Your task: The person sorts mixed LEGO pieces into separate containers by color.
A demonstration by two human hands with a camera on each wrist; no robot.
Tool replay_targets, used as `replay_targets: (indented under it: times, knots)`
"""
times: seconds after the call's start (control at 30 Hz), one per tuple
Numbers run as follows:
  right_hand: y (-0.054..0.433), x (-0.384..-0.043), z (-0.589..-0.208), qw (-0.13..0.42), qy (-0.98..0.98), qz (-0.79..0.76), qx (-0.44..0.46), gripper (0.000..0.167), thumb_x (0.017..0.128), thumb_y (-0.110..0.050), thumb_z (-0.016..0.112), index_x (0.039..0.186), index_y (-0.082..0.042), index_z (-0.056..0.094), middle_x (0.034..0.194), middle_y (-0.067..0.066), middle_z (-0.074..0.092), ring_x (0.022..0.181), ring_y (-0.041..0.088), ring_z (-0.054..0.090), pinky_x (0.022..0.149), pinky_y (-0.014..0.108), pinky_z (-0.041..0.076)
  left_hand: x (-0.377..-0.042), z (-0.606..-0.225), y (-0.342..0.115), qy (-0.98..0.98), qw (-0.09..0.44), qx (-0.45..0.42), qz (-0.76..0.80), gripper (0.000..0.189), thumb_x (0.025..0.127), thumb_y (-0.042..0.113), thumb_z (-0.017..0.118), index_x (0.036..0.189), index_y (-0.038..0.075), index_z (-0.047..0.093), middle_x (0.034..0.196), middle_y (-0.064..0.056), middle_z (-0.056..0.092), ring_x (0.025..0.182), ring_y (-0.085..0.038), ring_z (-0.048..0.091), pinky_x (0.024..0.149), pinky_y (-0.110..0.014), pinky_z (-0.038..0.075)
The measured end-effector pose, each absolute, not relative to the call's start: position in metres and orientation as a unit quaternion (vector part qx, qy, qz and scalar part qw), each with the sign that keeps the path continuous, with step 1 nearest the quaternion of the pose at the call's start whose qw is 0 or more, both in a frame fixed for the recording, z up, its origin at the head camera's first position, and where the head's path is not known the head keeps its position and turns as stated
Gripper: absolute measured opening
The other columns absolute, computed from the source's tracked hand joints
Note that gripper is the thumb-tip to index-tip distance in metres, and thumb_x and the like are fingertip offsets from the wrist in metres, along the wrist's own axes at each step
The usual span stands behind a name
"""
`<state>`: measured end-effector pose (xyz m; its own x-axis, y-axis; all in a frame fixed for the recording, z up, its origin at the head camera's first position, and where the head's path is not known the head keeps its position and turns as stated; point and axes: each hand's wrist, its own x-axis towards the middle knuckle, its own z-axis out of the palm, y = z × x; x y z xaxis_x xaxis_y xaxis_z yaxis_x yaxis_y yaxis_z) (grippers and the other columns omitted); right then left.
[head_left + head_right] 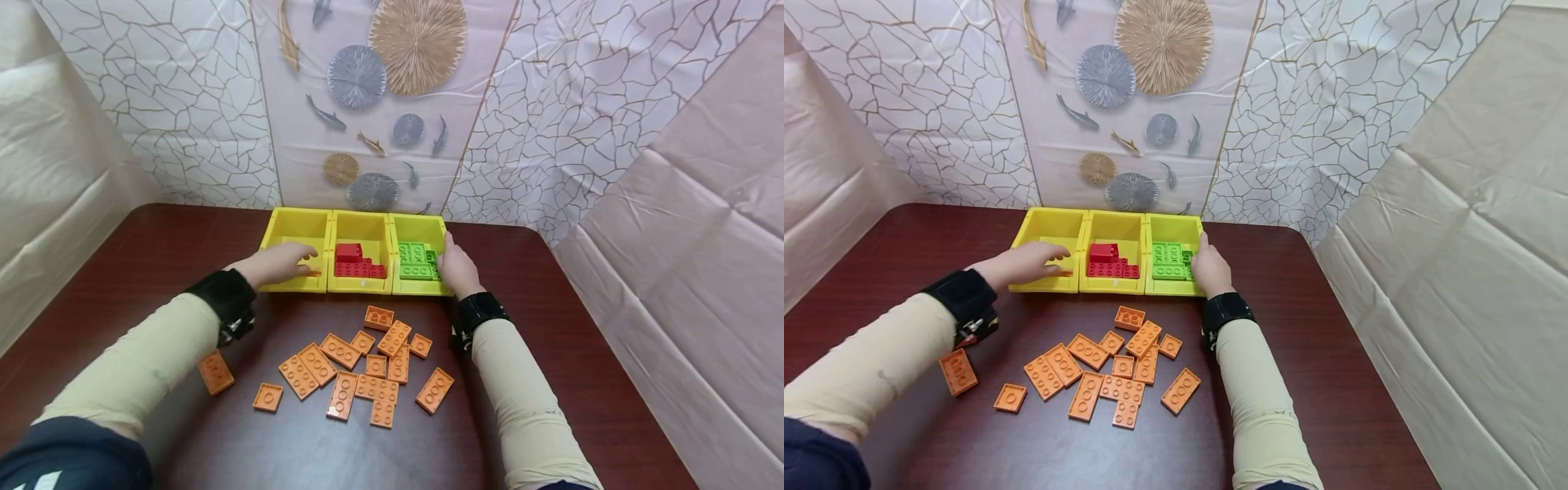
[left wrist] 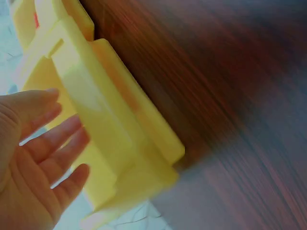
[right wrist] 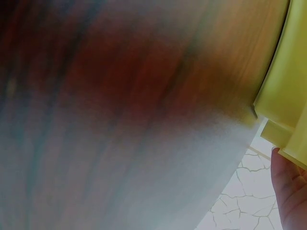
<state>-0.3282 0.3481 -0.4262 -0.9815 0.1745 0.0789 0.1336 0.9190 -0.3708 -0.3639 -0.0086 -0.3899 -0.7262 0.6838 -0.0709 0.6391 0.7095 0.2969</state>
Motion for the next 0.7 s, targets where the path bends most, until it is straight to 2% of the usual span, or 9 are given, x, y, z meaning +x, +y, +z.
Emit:
replay_targets:
  times: [0.13,0.2,0.33,0.43,0.57,0.7]
  knots:
    - [0.350,-0.328,-0.425,0.048,-0.978,0.186,-0.080,0.060,0.098,-0.015,0.036,0.150,-0.008,0.006,0.133,0.020,0.046,0.109,0.031,0.051,0.087,0.045,0.043,-0.331,-0.383,-0.035,0.922,0.032,0.371,0.106,0.035,0.090,0.016,0.061,0.122,0.000,0.058,0.119,-0.017,0.059,0.111,-0.031,0.053,0.093,-0.049,0.040]
    - [0.350,-0.327,-0.424,0.046,-0.978,0.186,-0.081,0.061,0.098,-0.015,0.037,0.150,-0.008,0.006,0.133,0.020,0.045,0.110,0.031,0.051,0.088,0.044,0.043,-0.313,-0.381,-0.053,0.924,0.026,0.370,0.096,0.036,0.089,0.017,0.062,0.121,0.002,0.058,0.118,-0.016,0.059,0.109,-0.030,0.055,0.089,-0.049,0.043]
    - [0.348,-0.327,-0.425,0.046,-0.978,0.184,-0.083,0.061,0.098,-0.015,0.038,0.150,-0.008,0.007,0.133,0.019,0.045,0.109,0.031,0.051,0.088,0.045,0.042,-0.279,-0.383,-0.089,0.926,0.065,0.364,0.070,0.045,0.084,0.027,0.069,0.121,0.003,0.059,0.114,-0.015,0.060,0.101,-0.029,0.058,0.082,-0.049,0.047]
    - [0.348,-0.327,-0.425,0.049,-0.978,0.182,-0.085,0.061,0.098,-0.016,0.038,0.150,-0.008,0.007,0.133,0.019,0.046,0.108,0.031,0.052,0.087,0.044,0.043,-0.263,-0.387,-0.108,0.921,0.110,0.371,0.056,0.056,0.076,0.033,0.076,0.120,0.003,0.059,0.113,-0.015,0.058,0.099,-0.031,0.057,0.081,-0.050,0.047]
    - [0.348,-0.327,-0.425,0.051,-0.979,0.181,-0.083,0.061,0.098,-0.015,0.038,0.150,-0.007,0.007,0.131,0.020,0.047,0.106,0.031,0.052,0.086,0.045,0.043,-0.249,-0.397,-0.123,0.913,0.145,0.378,0.042,0.057,0.069,0.028,0.081,0.119,0.006,0.061,0.117,-0.017,0.055,0.105,-0.036,0.054,0.084,-0.055,0.044]
    - [0.349,-0.328,-0.426,0.056,-0.978,0.183,-0.082,0.061,0.098,-0.014,0.038,0.150,-0.007,0.008,0.131,0.021,0.047,0.107,0.032,0.052,0.086,0.046,0.043,-0.243,-0.402,-0.126,0.914,0.134,0.381,0.034,0.050,0.070,0.021,0.080,0.116,0.009,0.062,0.117,-0.017,0.055,0.102,-0.036,0.056,0.081,-0.054,0.046]
